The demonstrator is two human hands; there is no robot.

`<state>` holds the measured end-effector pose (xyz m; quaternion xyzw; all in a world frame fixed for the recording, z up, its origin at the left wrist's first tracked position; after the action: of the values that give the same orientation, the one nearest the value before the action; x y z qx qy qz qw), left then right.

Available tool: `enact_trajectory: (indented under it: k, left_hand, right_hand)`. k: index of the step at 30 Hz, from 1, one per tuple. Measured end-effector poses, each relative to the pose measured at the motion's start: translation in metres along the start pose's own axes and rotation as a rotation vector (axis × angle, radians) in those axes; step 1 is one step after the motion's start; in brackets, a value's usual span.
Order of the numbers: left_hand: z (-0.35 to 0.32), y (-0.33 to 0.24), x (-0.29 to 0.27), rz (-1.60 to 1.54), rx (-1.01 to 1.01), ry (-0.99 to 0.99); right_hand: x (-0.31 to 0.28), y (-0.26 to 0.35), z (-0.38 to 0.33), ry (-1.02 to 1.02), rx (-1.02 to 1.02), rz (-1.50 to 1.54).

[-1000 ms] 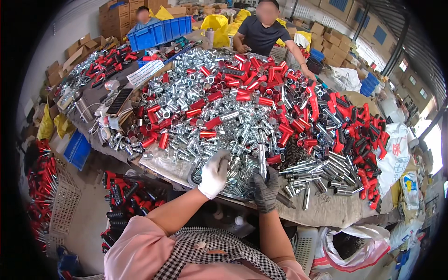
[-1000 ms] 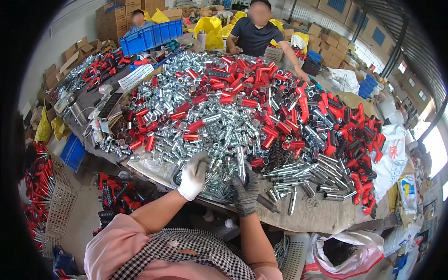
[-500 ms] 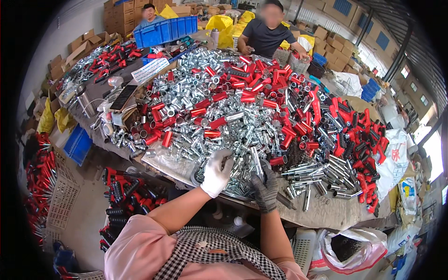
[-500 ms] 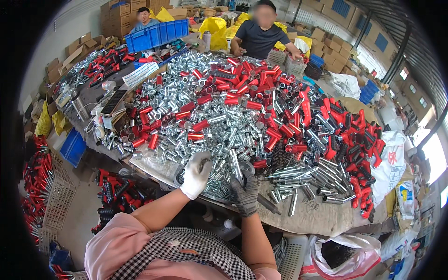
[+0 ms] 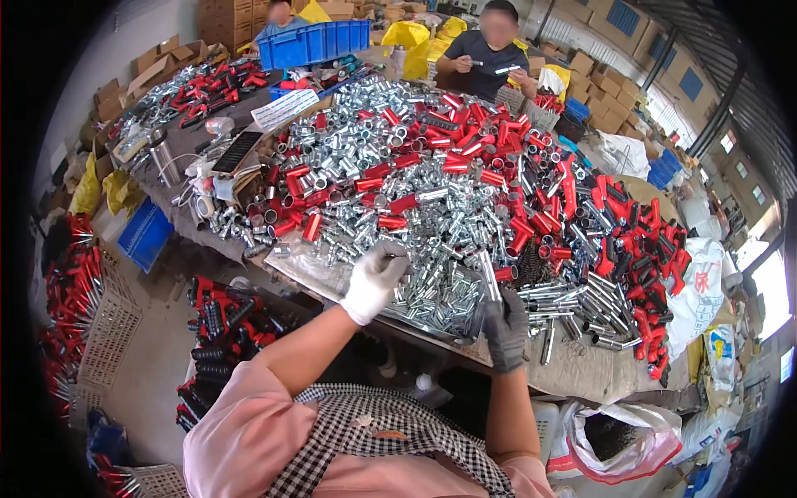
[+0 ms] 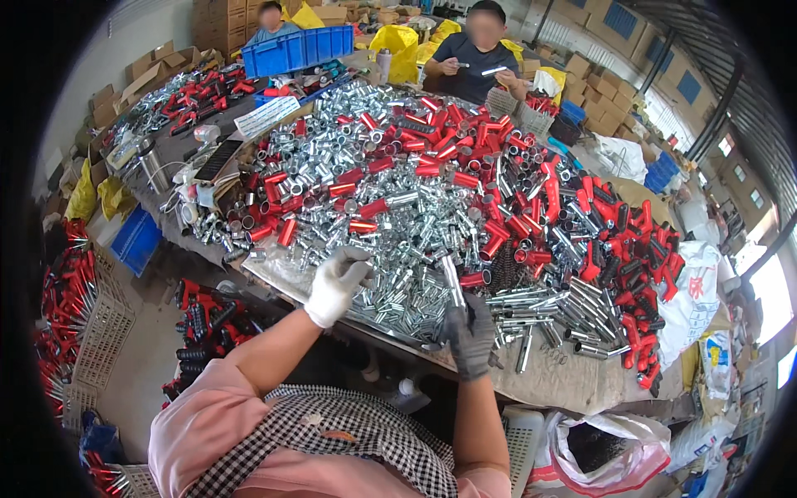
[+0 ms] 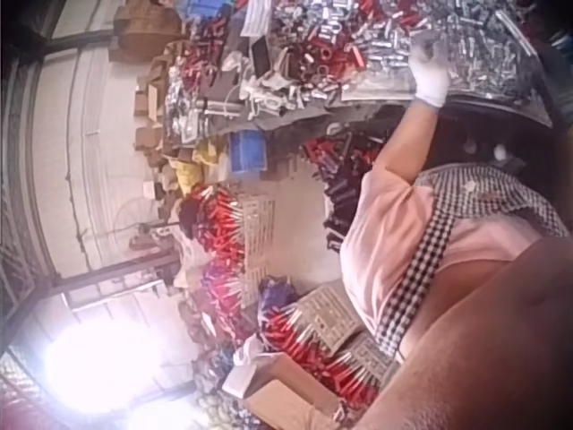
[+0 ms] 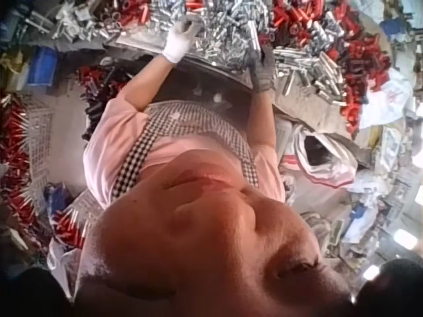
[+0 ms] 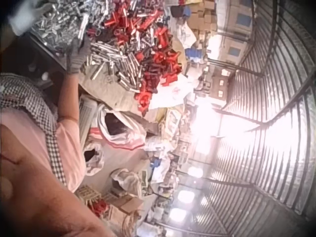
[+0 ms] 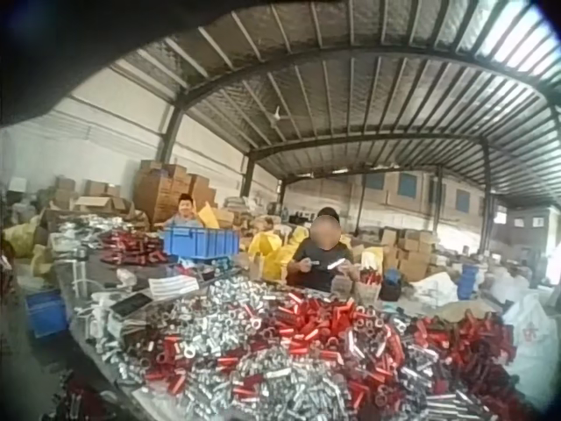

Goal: Assembling metal pipe wrenches by fitting red rubber or plastic grips onto the metal handles at a factory workstation.

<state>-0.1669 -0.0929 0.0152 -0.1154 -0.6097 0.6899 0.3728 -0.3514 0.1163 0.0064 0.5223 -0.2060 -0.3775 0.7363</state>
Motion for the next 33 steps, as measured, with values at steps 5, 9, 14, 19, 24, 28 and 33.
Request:
enact_trajectory:
  k: [5, 9, 14, 19, 24, 28, 33]
  left_hand:
    - [-0.024, -0.041, 0.004, 0.024, -0.087, 0.361]
    - [-0.047, -0.046, 0.017, 0.081, -0.150, 0.445]
    - [-0.071, -0.081, 0.045, 0.515, 0.255, 0.674]
    - [-0.098, -0.053, 0.060, 0.550, 0.327, 0.839]
    - [-0.110, -0.047, 0.064, 0.722, 0.461, 0.926]
    - [-0.117, -0.032, 0.070, 0.973, 0.326, 1.016]
    - [-0.118, -0.027, 0.080, 1.040, 0.213, 1.159]
  right_hand:
    - [-0.009, 0.045, -0.029, 0.245, -0.090, -0.278]
    - [0.004, 0.044, -0.049, 0.386, -0.007, -0.304]
    - [0.025, 0.050, -0.073, 0.460, 0.197, -0.156]
    - [0.046, 0.044, -0.088, 0.605, 0.171, -0.268]
    - [0.060, 0.066, -0.090, 0.625, 0.212, -0.044]
    - [0.068, 0.074, -0.093, 0.721, 0.255, -0.245]
    - [0.060, 0.045, -0.105, 0.697, 0.058, -0.290]
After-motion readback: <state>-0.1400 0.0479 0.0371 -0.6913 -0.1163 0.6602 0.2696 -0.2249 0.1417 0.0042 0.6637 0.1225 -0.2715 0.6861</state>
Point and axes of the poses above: each hand's wrist, its own z-axis towards the middle knuckle, its own x-axis out of the palm, y = z × x, the point moved 8 cm from there along z, towards the middle knuckle, and after that the axes turned 5 degrees about -z, right-handed, at the moved point
